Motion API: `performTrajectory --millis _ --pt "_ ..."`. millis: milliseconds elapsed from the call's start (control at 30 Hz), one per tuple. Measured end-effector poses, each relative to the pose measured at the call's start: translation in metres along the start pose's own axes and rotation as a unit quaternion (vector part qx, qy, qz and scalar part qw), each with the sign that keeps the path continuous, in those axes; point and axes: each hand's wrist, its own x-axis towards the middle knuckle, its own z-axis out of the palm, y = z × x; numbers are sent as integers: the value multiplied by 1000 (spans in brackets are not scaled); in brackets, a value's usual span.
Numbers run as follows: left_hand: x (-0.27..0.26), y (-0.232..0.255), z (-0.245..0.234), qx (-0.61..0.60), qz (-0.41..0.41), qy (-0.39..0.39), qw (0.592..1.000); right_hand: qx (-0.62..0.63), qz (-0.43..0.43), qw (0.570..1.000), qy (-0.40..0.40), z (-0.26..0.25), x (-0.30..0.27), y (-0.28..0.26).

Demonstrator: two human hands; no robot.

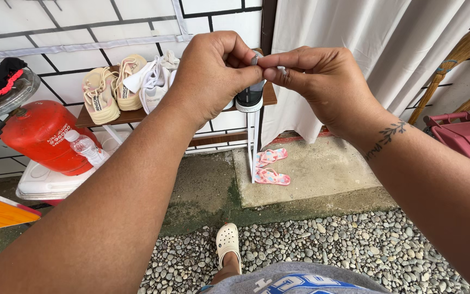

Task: The person removes the laces from a pair of gray sneakers and then re-laces them. They thread the laces through the eyelets, pull them tight, and tie a knot. The shoes remain on a wooden shelf next to other footwear.

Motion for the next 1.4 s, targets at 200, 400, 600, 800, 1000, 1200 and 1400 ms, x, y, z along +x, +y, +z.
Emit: performTrajectory --millis 200,400,600,800,1000,1200,1400 --pt "2 1 -1 -10 -3 -1 1000 27 0 1000 -3 -1 3 1" --pt "13 -6 -3 -24 18 9 1000 14 9 1000 8 -3 15 0" --pt "40 -25 -7 -128 -1 -15 992 40 -14 999 -5 -9 45 11" --pt "82 -62 -10 -87 -16 16 996 63 17 997 36 -13 95 41" --pt "141 -112 -35 -218 -91 15 972 83 65 990 99 -19 175 76" --pt "208 -168 -69 -168 -79 15 982 133 84 981 114 -21 263 92" --pt "275 -242 -97 -190 -89 87 974 39 84 979 181 -23 339 107"
